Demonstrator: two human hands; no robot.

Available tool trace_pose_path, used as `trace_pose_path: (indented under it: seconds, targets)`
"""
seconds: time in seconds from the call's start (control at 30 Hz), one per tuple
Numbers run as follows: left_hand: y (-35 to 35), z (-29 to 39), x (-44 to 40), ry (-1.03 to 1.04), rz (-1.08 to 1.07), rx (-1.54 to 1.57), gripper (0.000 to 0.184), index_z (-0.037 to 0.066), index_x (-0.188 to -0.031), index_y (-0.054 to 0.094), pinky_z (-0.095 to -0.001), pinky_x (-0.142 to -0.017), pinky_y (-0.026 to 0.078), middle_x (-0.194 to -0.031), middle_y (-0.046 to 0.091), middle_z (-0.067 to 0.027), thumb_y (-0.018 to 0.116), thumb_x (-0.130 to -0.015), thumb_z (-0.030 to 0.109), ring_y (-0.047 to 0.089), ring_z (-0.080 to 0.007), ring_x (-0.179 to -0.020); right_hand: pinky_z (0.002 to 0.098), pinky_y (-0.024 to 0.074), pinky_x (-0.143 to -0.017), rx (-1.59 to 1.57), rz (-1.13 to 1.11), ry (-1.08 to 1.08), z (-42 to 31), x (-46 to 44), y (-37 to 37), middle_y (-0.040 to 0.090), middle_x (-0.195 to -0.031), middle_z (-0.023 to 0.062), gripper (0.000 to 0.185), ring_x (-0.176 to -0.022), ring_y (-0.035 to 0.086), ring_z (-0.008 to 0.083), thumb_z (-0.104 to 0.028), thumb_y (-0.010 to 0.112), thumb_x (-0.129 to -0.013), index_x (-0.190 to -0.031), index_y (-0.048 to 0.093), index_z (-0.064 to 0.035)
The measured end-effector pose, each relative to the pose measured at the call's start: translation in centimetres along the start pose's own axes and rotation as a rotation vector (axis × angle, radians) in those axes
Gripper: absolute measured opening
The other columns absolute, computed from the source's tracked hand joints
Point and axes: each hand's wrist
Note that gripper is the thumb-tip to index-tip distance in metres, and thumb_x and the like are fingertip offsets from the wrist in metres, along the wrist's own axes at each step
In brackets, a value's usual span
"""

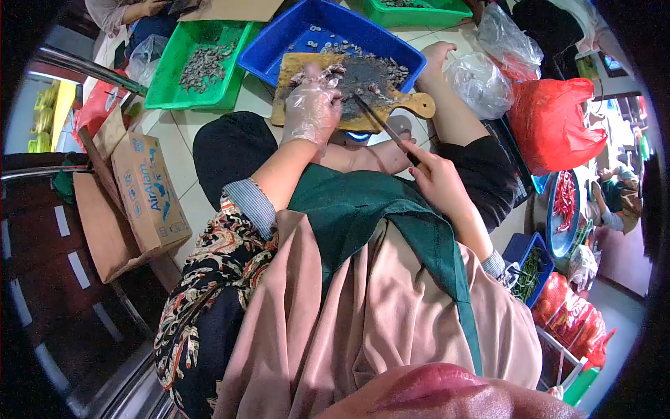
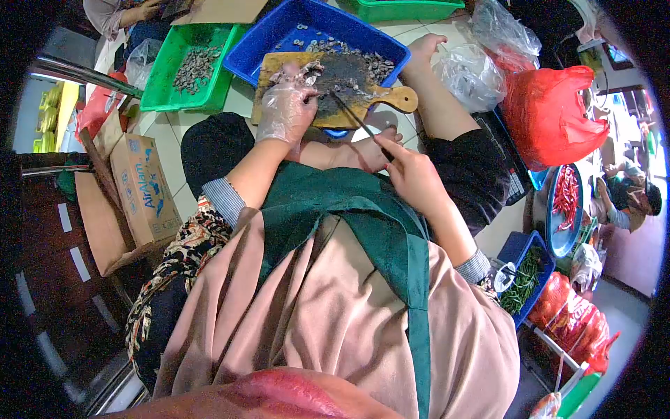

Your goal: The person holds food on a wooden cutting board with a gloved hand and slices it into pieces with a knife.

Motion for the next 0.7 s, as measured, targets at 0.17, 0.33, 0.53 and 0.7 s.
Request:
trace_pose_path:
  seconds: [0.17,0.33,0.53,0.7]
  targets:
    - [0.1,-0.2,0.2,-0.006,0.041,0.039,0.015,0.011,-0.09,0.08,-0.0476,-0.087,0.055,-0.094,0.074,-0.016,0.073,-0.079,0.017,0.07,-0.036,-0.093,0.0347,0.0468,-0.067,-0.033,0.092,-0.068,0.5,0.4,0.4,0.05,-0.073,0.0164,0.059,-0.063,0.048,0.0236,0.001,0.066,-0.088,-0.144,0.058,-0.012]
    - [0.3,0.0,0.1,-0.02,0.062,0.06,0.02,0.011,-0.096,0.079,-0.0473,-0.091,0.054,-0.099,0.074,-0.0169,0.073,-0.079,0.018,0.069,-0.0357,-0.098,0.0358,0.0468,-0.067,-0.062,0.05,-0.086,-0.4,0.5,0.9,0.05,-0.072,0.017,0.06,-0.063,0.049,0.0248,0.0,0.066,-0.088,-0.146,0.056,-0.0126]
    - [1.3,-0.8,0.2,-0.015,0.041,0.043,0.021,0.012,-0.097,0.08,-0.0464,-0.085,0.055,-0.094,0.073,-0.0141,0.077,-0.078,0.022,0.07,-0.0344,-0.093,0.0401,0.0493,-0.071,-0.04,0.094,-0.082,0.0,0.1,1.7,0.057,-0.077,0.0199,0.061,-0.07,0.056,0.0314,0.0,0.065,-0.088,-0.146,0.056,-0.0138]
    - [-0.1,0.1,0.5,-0.112,-0.012,-0.011,0.019,0.01,-0.094,0.079,-0.0472,-0.089,0.054,-0.098,0.074,-0.0162,0.075,-0.08,0.023,0.069,-0.0354,-0.098,0.0364,0.0476,-0.068,-0.064,0.046,-0.098,-0.2,0.6,0.9,0.052,-0.073,0.0177,0.062,-0.064,0.05,0.0267,0.003,0.066,-0.087,-0.146,0.057,-0.0127]
Point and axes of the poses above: each hand's wrist, its own x-axis away from the middle knuckle, its own y-axis out of the palm, z = x × y
